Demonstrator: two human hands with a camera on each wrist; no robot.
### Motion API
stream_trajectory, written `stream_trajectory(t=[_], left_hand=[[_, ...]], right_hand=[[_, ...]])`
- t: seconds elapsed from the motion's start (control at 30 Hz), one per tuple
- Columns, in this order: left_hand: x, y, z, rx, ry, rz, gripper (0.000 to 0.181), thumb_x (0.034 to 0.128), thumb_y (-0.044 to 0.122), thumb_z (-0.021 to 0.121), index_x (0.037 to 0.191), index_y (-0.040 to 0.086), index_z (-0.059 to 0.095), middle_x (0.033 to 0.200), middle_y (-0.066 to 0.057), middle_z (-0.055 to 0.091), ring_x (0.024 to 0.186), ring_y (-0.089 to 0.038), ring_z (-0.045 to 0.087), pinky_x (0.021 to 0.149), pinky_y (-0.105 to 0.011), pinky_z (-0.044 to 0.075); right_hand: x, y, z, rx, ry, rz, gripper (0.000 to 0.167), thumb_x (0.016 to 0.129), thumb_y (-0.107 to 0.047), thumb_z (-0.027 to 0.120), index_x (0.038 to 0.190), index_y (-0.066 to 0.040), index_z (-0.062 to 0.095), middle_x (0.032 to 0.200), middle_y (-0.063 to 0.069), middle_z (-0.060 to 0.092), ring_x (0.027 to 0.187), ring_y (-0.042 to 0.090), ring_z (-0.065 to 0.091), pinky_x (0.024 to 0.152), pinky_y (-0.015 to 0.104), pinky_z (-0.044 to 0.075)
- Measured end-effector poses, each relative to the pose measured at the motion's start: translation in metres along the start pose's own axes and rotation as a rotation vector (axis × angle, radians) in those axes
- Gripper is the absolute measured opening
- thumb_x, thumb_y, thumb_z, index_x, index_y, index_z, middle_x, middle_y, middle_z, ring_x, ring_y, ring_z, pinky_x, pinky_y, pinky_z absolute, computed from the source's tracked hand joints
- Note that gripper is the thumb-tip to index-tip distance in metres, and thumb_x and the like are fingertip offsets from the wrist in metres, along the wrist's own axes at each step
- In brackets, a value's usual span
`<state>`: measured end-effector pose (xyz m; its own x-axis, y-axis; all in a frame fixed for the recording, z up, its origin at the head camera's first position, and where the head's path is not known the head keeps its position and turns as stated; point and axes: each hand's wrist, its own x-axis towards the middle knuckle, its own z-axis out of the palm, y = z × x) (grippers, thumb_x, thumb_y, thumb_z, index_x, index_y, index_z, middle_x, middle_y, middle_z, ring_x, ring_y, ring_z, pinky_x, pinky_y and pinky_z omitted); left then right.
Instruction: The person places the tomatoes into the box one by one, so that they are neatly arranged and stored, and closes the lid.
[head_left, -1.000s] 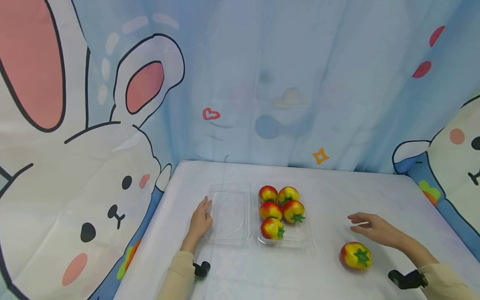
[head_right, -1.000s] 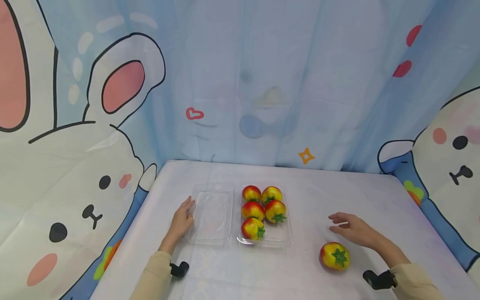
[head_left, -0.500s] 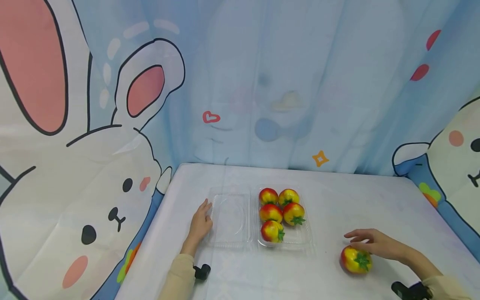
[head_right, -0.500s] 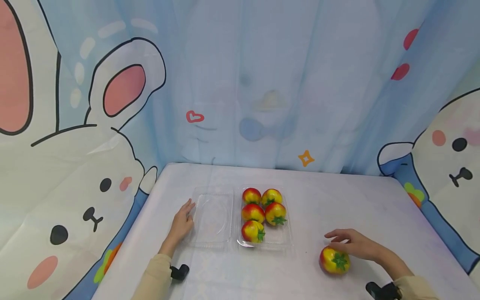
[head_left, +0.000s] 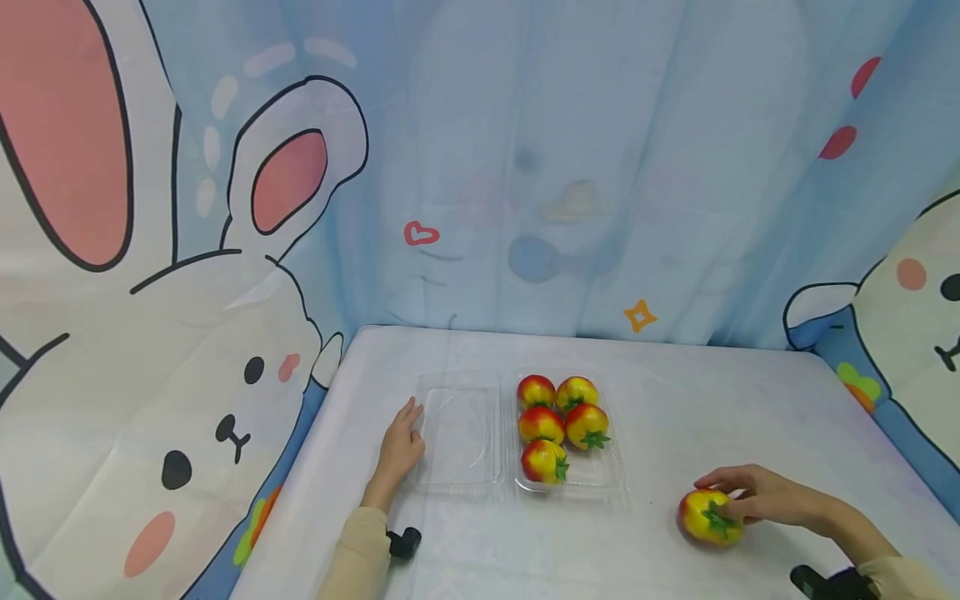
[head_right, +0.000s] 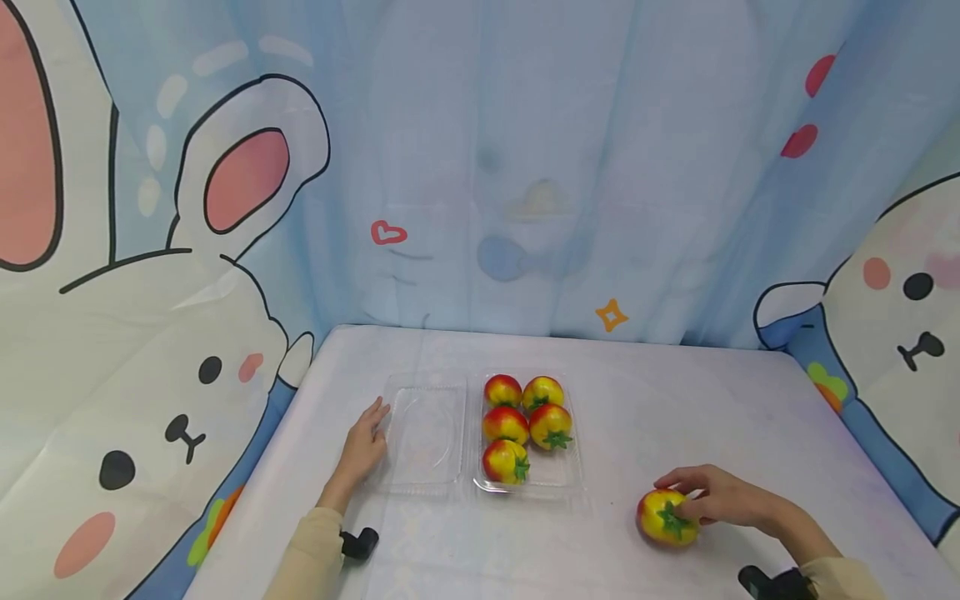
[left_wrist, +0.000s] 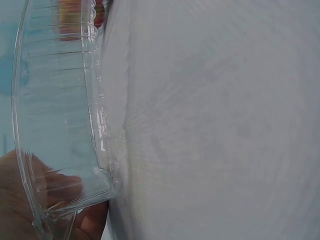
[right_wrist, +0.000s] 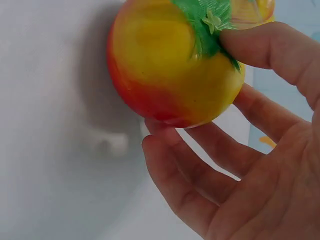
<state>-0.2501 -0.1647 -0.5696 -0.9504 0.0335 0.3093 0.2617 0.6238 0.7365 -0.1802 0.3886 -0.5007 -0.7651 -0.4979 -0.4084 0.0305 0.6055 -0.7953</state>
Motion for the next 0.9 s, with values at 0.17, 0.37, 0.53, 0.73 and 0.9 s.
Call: stream_trajectory(t=[0.17, 0.37, 0.53, 0.73, 0.9], left_hand=[[-0.001, -0.001, 0.0, 0.0, -0.004, -0.006, 0.05, 0.0816, -0.011, 0.045, 0.13, -0.013, 0.055, 0.146, -0.027, 0.044, 0.134, -0.046, 0.041, 0.109, -0.055, 0.037], [-0.002, -0.002, -0.001, 0.01, -0.001, 0.003, 0.05, 0.0815, -0.011, 0.045, 0.13, -0.013, 0.055, 0.146, -0.028, 0.044, 0.133, -0.046, 0.042, 0.109, -0.055, 0.037], [0.0, -0.001, -0.001, 0.005, 0.009, 0.006, 0.049, 0.0819, -0.011, 0.044, 0.13, -0.013, 0.055, 0.146, -0.027, 0.045, 0.134, -0.046, 0.042, 0.109, -0.055, 0.037], [0.0, -0.002, 0.0, 0.006, 0.011, 0.02, 0.05, 0.0806, -0.012, 0.044, 0.129, -0.013, 0.056, 0.145, -0.029, 0.045, 0.133, -0.047, 0.042, 0.108, -0.056, 0.037], [0.0, -0.002, 0.001, 0.0, 0.016, 0.029, 0.05, 0.08, -0.012, 0.045, 0.129, -0.013, 0.056, 0.144, -0.029, 0.046, 0.132, -0.047, 0.043, 0.108, -0.056, 0.037]], right_hand=[[0.007, -0.007, 0.002, -0.063, 0.073, -0.034, 0.044, 0.093, -0.011, 0.063, 0.129, 0.011, 0.054, 0.118, 0.027, 0.061, 0.095, 0.03, 0.059, 0.074, 0.038, 0.06], [0.028, -0.041, 0.009, -0.179, 0.284, -0.149, 0.046, 0.089, -0.011, 0.068, 0.126, 0.012, 0.056, 0.117, 0.027, 0.062, 0.095, 0.03, 0.062, 0.074, 0.025, 0.057], [0.051, -0.076, 0.016, -0.262, 0.416, -0.254, 0.044, 0.088, -0.014, 0.072, 0.126, 0.006, 0.059, 0.118, 0.022, 0.063, 0.099, 0.032, 0.063, 0.075, 0.022, 0.056], [0.073, -0.101, 0.03, -0.276, 0.389, -0.341, 0.043, 0.088, -0.013, 0.072, 0.126, 0.004, 0.059, 0.119, 0.022, 0.063, 0.098, 0.033, 0.065, 0.075, 0.027, 0.058], [0.085, -0.11, 0.043, -0.306, 0.354, -0.343, 0.045, 0.086, -0.015, 0.074, 0.125, 0.004, 0.06, 0.118, 0.019, 0.062, 0.1, 0.032, 0.064, 0.079, 0.036, 0.059]])
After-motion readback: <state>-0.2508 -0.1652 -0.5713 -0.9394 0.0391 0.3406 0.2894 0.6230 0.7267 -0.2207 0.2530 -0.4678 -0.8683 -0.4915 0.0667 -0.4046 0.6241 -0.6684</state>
